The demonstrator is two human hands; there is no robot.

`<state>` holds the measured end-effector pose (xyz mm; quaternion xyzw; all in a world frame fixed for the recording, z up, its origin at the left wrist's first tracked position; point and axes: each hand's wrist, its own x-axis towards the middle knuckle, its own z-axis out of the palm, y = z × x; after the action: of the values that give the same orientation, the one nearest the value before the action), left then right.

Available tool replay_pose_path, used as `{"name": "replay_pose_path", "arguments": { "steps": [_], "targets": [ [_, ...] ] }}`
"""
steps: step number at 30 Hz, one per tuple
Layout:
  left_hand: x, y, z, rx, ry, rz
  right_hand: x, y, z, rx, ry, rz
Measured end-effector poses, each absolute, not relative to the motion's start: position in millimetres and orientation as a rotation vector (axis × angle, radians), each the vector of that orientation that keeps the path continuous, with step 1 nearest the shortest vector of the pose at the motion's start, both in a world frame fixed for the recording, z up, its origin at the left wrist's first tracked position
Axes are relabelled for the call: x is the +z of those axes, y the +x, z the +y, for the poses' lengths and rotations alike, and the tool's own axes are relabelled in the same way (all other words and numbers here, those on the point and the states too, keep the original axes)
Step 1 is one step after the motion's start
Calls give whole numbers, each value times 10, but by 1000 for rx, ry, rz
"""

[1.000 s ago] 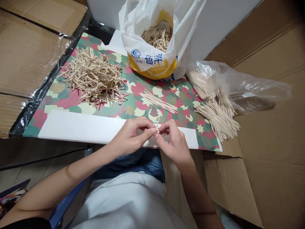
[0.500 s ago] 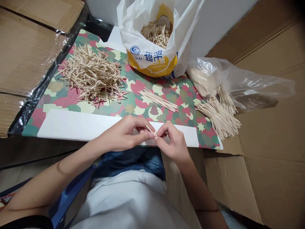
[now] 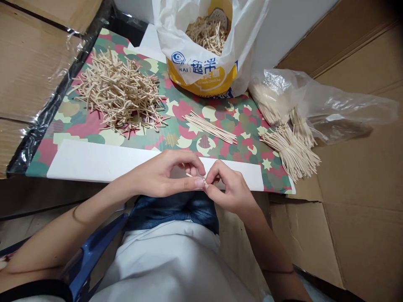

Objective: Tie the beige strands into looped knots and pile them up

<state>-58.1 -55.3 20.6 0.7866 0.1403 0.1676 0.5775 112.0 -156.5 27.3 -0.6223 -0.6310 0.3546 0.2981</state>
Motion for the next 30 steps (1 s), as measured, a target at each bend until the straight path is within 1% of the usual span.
{"name": "replay_pose_path", "arguments": {
  "steps": [5,9,15,22,26,30],
  "targets": [
    [254,-519,-611,511,1898,433,327,1088,-1546,893,-1703,-1723],
    [210,-489,-611,560,1714,486,351,1091,-1537,889,-1756,-1740],
    [83,-455,-597,471,1379,520,340,1168,-1524,963,-1830,-1760],
    [31,-493,-596,471,1377,580,365,1224,-1516,1025,-1800,-1767],
    [77,-493,-598,535,1433,550,377,1303,-1510,1140,-1739,-1690],
    [107,-474,-637,513,1461,546,394,1359,-1482,1307,-1703,-1716]
  ]
}}
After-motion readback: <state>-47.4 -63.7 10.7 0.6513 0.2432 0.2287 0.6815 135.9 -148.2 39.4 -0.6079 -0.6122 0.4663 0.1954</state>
